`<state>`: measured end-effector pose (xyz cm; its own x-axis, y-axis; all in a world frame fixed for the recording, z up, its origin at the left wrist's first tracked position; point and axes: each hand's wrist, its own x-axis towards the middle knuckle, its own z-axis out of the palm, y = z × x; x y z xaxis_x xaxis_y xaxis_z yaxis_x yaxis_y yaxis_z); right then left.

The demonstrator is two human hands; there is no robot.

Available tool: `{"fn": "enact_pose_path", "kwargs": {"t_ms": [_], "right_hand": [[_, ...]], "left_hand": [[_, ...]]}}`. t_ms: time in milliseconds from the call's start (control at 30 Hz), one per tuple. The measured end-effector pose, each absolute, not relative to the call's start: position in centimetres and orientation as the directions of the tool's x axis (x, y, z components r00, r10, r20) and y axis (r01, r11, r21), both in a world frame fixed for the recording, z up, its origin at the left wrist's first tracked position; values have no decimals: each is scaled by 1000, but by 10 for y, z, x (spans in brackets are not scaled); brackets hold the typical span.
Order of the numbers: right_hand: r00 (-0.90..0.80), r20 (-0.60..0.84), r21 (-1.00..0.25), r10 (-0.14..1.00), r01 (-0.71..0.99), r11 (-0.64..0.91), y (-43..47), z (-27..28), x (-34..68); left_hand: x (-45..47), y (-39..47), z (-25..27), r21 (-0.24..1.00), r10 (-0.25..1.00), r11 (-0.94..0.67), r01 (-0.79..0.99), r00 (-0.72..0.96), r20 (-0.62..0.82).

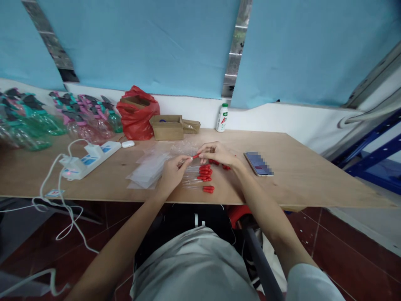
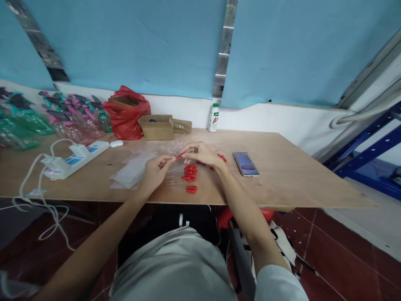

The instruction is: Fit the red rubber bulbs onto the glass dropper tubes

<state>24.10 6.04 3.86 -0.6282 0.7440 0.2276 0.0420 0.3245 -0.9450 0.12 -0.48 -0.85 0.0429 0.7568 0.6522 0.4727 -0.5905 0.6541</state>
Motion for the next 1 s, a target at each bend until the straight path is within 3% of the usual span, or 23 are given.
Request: {"fn": "enact_pose_path", "kwargs": {"t_ms": [1000], "right_hand": [[-595,263,-941,760,16,338,56,33,233]], "left_hand": [[3,-7,-5,750,814,-567,339,94,573]]}}
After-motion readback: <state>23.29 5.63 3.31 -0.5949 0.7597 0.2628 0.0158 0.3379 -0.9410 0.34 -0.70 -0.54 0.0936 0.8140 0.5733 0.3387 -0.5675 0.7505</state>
